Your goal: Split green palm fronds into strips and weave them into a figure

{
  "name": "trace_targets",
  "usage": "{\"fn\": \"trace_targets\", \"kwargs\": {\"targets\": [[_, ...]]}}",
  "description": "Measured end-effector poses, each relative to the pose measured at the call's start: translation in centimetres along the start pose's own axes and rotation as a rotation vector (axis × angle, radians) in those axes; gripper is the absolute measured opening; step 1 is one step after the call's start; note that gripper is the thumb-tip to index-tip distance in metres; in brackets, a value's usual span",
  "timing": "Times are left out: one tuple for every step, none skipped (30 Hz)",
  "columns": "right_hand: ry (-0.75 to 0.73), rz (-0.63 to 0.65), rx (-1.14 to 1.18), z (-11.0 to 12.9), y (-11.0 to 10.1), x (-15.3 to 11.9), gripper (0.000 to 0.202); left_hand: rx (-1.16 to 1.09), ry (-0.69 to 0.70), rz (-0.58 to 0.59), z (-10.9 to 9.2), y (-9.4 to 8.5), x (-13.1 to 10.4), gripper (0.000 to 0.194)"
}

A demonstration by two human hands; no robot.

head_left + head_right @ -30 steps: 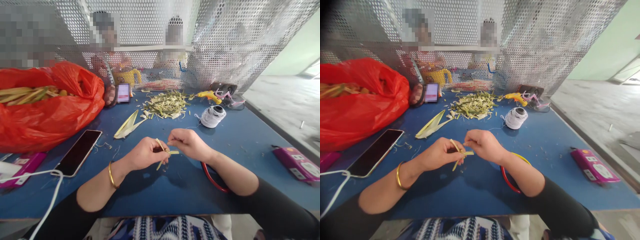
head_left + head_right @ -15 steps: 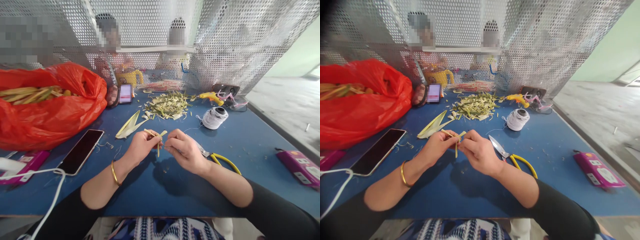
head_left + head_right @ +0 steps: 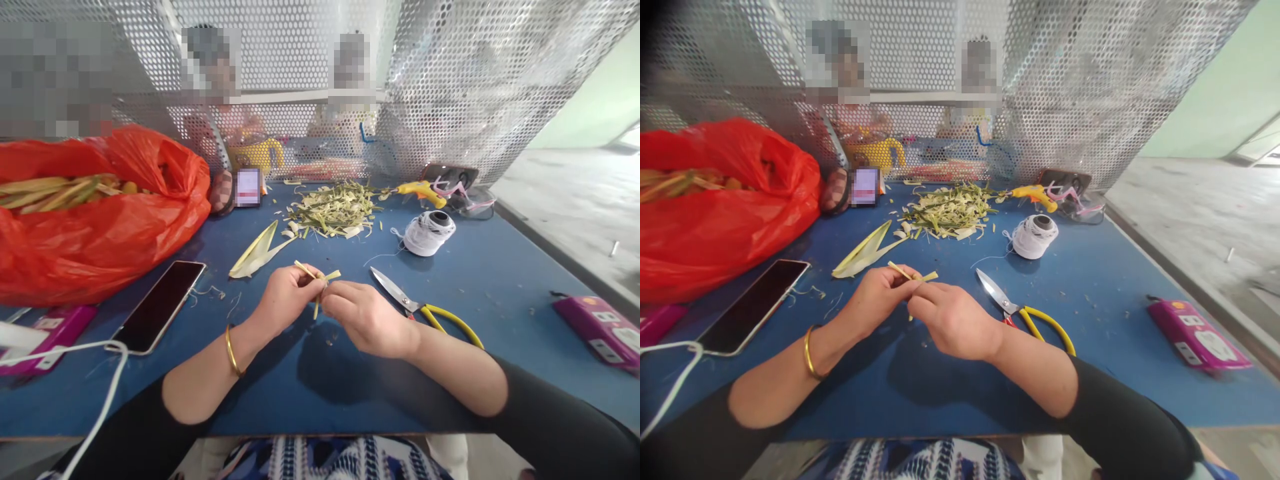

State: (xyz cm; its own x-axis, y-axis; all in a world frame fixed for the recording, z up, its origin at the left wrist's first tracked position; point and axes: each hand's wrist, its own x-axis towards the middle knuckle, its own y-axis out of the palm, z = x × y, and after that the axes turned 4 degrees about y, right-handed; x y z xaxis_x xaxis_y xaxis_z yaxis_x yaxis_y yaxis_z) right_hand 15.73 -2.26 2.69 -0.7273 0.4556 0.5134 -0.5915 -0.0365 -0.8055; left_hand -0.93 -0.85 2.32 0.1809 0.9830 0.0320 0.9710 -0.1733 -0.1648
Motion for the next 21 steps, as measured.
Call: {"fn": "trace_targets", "kwargs": {"targets": [[-0.006, 0.009, 0.010, 0.1, 0.0, 0.0, 0.021, 0.018, -0.012, 0.006, 0.1, 0.0, 0.0, 0.015], [-0.007, 0.017, 0.037, 0.1, 0.0, 0.0, 0.021, 0.031, -0.030, 0.020, 0.2, 0.0, 0.1, 0.015], [0.007, 0.020, 0.087, 0.0, -0.2, 0.0, 0.021, 0.038, -0.047, 0.040, 0.2, -0.1, 0.1, 0.015], [0.043, 0.014, 0.160, -0.1, -0.4, 0.0, 0.020, 0.044, -0.061, 0.075, 0.3, -0.1, 0.1, 0.014], [0.111, -0.004, 0.254, -0.2, -0.6, 0.0, 0.019, 0.050, -0.067, 0.121, 0.3, -0.1, 0.1, 0.013], [0.205, -0.030, 0.366, -0.4, -0.9, 0.1, 0.018, 0.057, -0.066, 0.179, 0.3, -0.2, 0.0, 0.012], [0.312, -0.058, 0.492, -0.6, -1.2, 0.2, 0.017, 0.065, -0.059, 0.244, 0.2, -0.3, -0.1, 0.011], [0.424, -0.086, 0.626, -0.9, -1.4, 0.3, 0.016, 0.070, -0.050, 0.311, 0.1, -0.4, -0.3, 0.010], [0.532, -0.109, 0.764, -1.1, -1.5, 0.3, 0.017, 0.066, -0.044, 0.379, -0.1, -0.4, -0.5, 0.010], [0.629, -0.128, 0.906, -1.4, -1.5, 0.4, 0.018, 0.052, -0.041, 0.432, -0.3, -0.5, -0.6, 0.009], [0.715, -0.145, 1.046, -1.7, -1.4, 0.4, 0.019, 0.030, -0.034, 0.466, -0.6, -0.6, -0.8, 0.010], [0.791, -0.163, 1.176, -2.0, -1.2, 0.5, 0.020, 0.001, -0.018, 0.489, -0.8, -0.7, -0.9, 0.011], [0.861, -0.187, 1.289, -2.2, -1.0, 0.4, 0.022, -0.025, 0.006, 0.488, -1.1, -0.7, -0.9, 0.012], [0.919, -0.212, 1.383, -2.4, -0.7, 0.4, 0.023, -0.053, 0.034, 0.468, -1.3, -0.8, -0.9, 0.014], [0.960, -0.230, 1.456, -2.6, -0.4, 0.4, 0.024, -0.080, 0.063, 0.432, -1.4, -0.8, -0.8, 0.015], [0.986, -0.245, 1.505, -2.7, -0.2, 0.3, 0.024, -0.107, 0.089, 0.385, -1.5, -0.8, -0.8, 0.016], [1.000, -0.257, 1.536, -2.7, 0.1, 0.3, 0.025, -0.135, 0.107, 0.330, -1.5, -0.7, -0.6, 0.017], [1.006, -0.268, 1.548, -2.6, 0.3, 0.2, 0.025, -0.161, 0.115, 0.272, -1.4, -0.6, -0.5, 0.018], [1.003, -0.281, 1.540, -2.5, 0.5, 0.2, 0.025, -0.184, 0.112, 0.216, -1.3, -0.5, -0.4, 0.018], [0.989, -0.301, 1.507, -2.3, 0.7, 0.2, 0.025, -0.204, 0.098, 0.160, -1.2, -0.4, -0.3, 0.018], [0.960, -0.329, 1.446, -2.1, 0.9, 0.2, 0.024, -0.219, 0.077, 0.108, -1.1, -0.3, -0.3, 0.018]]}}
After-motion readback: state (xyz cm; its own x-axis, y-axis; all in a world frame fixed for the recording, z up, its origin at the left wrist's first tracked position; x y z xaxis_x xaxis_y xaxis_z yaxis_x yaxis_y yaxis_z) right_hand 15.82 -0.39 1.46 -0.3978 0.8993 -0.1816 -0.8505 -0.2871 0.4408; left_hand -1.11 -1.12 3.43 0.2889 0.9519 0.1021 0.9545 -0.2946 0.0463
